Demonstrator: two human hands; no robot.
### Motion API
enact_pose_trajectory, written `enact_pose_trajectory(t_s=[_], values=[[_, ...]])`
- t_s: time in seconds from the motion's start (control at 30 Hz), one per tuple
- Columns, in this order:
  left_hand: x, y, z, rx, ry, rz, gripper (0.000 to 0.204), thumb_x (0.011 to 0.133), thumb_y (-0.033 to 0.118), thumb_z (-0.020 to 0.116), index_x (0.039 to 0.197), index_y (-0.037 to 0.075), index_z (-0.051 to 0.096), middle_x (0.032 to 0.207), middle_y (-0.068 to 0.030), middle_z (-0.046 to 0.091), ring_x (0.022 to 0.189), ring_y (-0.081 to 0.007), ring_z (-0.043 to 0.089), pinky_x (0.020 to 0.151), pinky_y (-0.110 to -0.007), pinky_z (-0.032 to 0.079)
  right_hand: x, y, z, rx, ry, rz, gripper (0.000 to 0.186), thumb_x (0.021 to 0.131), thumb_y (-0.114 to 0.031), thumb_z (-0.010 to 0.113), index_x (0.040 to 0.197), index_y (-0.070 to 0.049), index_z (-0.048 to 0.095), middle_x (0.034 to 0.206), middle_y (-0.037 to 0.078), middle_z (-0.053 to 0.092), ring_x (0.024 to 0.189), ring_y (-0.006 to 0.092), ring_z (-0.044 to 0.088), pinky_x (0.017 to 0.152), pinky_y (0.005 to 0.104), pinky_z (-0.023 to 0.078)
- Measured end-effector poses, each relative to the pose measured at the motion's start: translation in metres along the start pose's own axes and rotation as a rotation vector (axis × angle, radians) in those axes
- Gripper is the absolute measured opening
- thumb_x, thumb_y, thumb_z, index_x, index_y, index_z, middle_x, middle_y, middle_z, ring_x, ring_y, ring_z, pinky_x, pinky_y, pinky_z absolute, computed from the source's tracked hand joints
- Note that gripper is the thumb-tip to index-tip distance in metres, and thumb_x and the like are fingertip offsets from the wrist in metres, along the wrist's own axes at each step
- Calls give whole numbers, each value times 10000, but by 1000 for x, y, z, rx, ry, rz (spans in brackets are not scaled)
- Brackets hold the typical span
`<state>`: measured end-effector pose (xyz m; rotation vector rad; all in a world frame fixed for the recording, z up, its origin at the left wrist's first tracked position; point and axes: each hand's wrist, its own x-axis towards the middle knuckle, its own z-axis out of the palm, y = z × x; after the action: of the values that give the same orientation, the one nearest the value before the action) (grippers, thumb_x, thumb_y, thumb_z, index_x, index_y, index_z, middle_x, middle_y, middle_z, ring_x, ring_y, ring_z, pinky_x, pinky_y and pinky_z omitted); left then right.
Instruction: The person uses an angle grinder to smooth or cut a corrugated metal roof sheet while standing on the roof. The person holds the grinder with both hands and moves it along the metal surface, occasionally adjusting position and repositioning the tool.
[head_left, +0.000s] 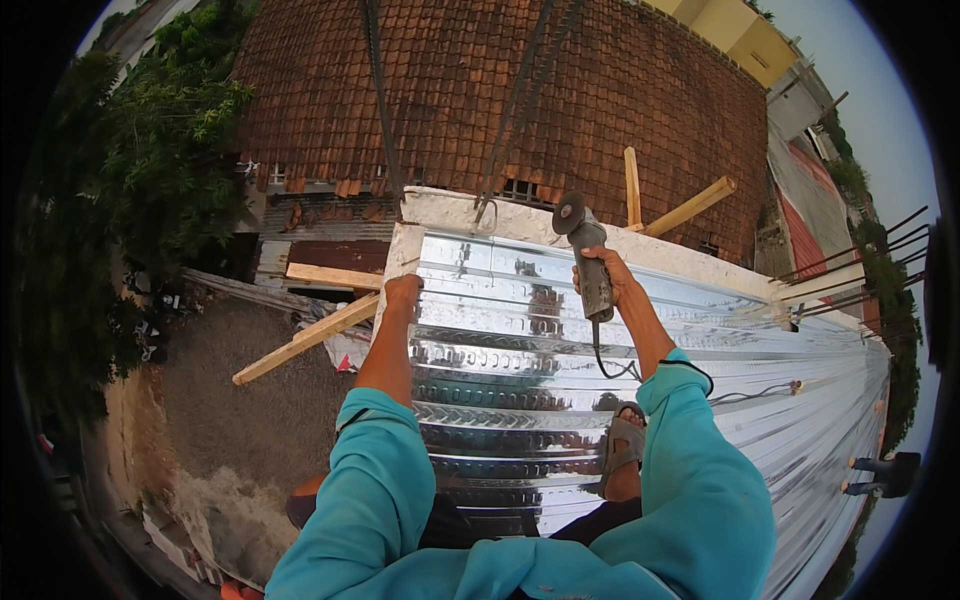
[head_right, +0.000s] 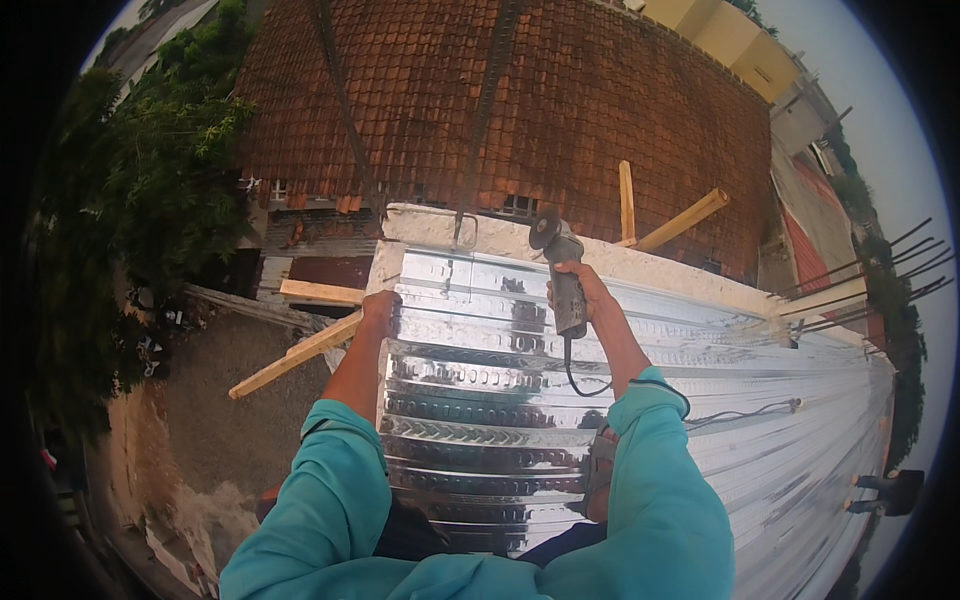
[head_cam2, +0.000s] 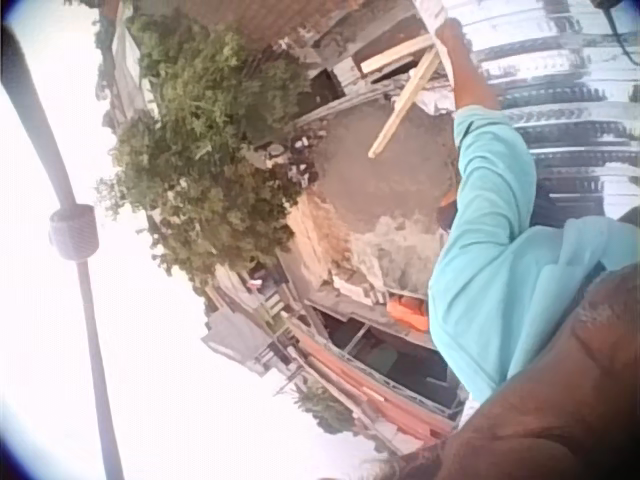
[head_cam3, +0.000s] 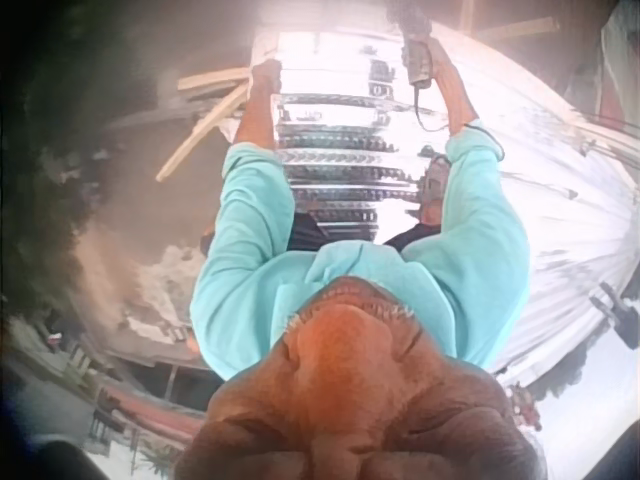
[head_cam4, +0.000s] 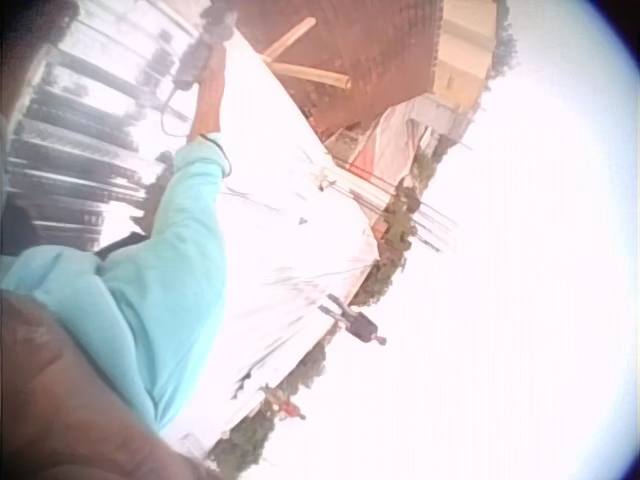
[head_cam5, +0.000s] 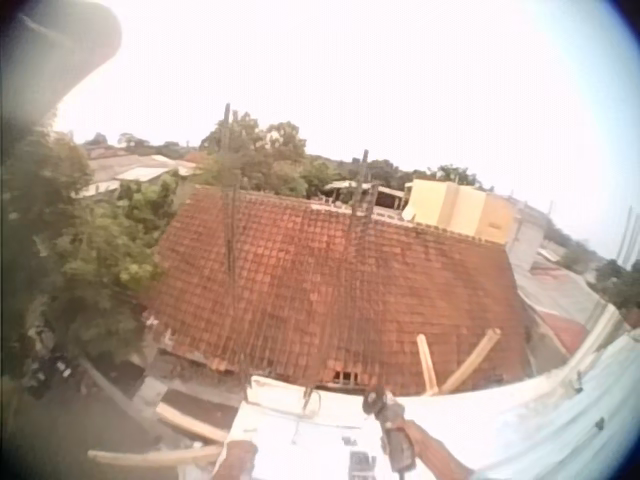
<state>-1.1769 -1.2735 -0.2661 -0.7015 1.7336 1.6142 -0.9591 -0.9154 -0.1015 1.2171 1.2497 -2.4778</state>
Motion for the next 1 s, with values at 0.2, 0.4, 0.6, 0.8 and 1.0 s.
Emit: enact_pose_trajectory(t_s=[0.2, 0.4, 0.6, 0.8, 1.0], values=[[-87, 28, 31, 583, 561, 790, 306, 895, 224, 659, 1090, -12, 666, 1031, -208, 670, 998, -370, 642, 856, -513, 487, -95, -71, -71, -94, 152, -52, 408, 799, -263, 757, 1041, -19, 537, 865, 132, 632, 666, 242, 672, 613, 424, 607], [-283, -26, 158, 629, -512, 1388, 476, 900, 343, 754, 1237, 42, 604, 1111, -172, 678, 1005, -336, 647, 877, -441, 499, -148, -59, -88, -177, 285, -69, 387, 805, -278, 748, 1001, 1, 566, 804, 111, 624, 632, 220, 656, 586, 394, 604], [-372, -86, 225, 857, -881, 1411, 646, 869, 532, 719, 1284, 68, 544, 1072, -142, 610, 1023, -334, 595, 934, -470, 464, -144, -21, -122, 21, 187, -13, 275, 837, -222, 719, 974, -18, 593, 796, 94, 621, 631, 215, 639, 581, 380, 577], [-354, -112, 253, 972, -618, 1565, 496, 875, 437, 729, 1154, 50, 593, 975, -130, 593, 931, -305, 596, 852, -424, 468, -104, 4, -133, 27, 155, 7, 250, 832, -212, 732, 925, -3, 631, 753, 91, 630, 601, 209, 652, 537, 360, 554], [-342, -106, 269, 1060, -502, 1615, 329, 867, 293, 719, 1010, 30, 581, 855, -122, 591, 820, -298, 588, 761, -419, 466, -75, 4, -130, -1, 140, 19, 253, 828, -212, 755, 914, 5, 658, 752, 95, 653, 593, 200, 654, 547, 345, 557]])
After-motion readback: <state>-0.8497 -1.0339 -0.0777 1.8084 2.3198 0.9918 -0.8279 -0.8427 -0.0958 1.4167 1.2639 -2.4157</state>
